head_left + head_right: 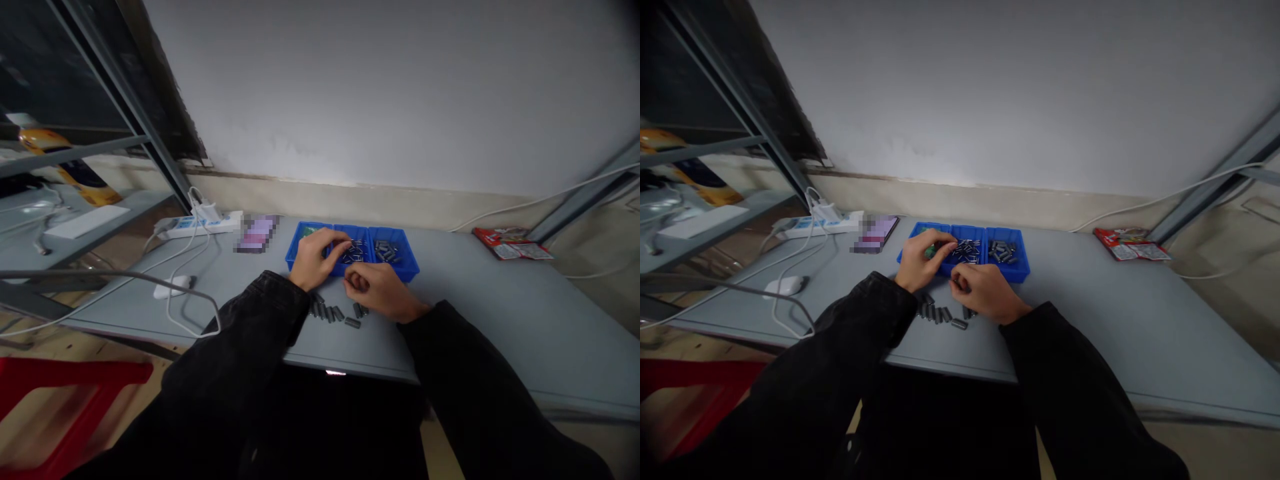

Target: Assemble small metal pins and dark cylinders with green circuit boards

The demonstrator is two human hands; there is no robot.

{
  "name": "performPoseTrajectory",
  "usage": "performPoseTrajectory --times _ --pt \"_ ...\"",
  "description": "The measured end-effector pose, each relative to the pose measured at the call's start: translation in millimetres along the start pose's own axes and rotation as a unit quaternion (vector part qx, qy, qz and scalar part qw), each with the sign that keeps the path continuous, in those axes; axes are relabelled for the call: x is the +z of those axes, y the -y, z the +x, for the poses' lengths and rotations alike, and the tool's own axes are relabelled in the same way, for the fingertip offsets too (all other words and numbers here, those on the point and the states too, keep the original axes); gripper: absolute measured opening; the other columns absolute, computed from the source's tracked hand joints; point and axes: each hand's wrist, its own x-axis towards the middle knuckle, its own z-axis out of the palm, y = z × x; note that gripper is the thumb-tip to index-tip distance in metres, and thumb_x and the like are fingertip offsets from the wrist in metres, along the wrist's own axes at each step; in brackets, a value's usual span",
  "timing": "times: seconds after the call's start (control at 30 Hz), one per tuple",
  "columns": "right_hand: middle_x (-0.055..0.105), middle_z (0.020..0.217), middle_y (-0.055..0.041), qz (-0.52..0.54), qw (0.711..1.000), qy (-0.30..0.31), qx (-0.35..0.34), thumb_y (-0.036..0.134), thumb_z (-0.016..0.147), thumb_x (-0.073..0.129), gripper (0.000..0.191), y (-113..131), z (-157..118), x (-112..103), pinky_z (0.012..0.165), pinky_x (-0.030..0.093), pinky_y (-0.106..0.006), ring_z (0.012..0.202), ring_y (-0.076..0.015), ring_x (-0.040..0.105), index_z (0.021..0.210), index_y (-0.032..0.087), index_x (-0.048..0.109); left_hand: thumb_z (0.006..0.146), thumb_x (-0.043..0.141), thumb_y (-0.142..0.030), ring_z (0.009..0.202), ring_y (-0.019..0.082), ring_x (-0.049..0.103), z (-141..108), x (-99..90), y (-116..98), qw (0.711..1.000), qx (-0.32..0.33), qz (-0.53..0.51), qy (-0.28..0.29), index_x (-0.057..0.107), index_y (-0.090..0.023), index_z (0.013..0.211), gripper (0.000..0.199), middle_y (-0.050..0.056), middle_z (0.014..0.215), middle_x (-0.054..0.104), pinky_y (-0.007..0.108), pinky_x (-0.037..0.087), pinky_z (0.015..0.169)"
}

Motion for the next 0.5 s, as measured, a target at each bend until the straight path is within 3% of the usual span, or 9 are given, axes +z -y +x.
performPoseTrajectory --times 0.2,0.33,0.5 --pt "0.056 0.062 0.0057 -0.003 0.986 -0.167 0.017 0.017 0.082 0.061 0.005 3.3 3.6 -6.4 0.055 0.043 -0.021 0.052 -0.0082 0.051 0.087 0.019 0.062 0.096 0.059 -0.031 0.081 0.013 0.062 0.9 -2.0 -3.3 0.998 0.024 -0.033 0.055 0.069 -0.014 0.101 0.020 0.006 0.092 0.071 0.029 0.051 0.078" --pt "0.056 0.062 0.0047 -0.018 0.981 -0.193 0.017 0.015 0.082 0.059 0.018 6.5 6.5 -11.3 0.055 0.043 -0.023 0.051 -0.0093 0.049 0.098 0.017 0.067 0.090 0.068 -0.037 0.081 0.015 0.063 2.3 -2.8 -4.7 0.995 0.039 -0.050 0.077 0.069 -0.014 0.102 0.026 0.005 0.088 0.071 0.030 0.052 0.078" --pt "0.066 0.073 -0.0005 -0.009 0.977 -0.210 0.044 0.019 0.091 0.056 0.013 7.6 6.9 -13.4 0.059 0.046 -0.025 0.057 -0.0112 0.056 0.093 0.018 0.069 0.089 0.070 -0.037 0.080 0.015 0.064 2.3 -2.5 -3.0 0.995 0.038 -0.052 0.081 0.069 -0.015 0.102 0.026 0.005 0.088 0.071 0.030 0.052 0.078"
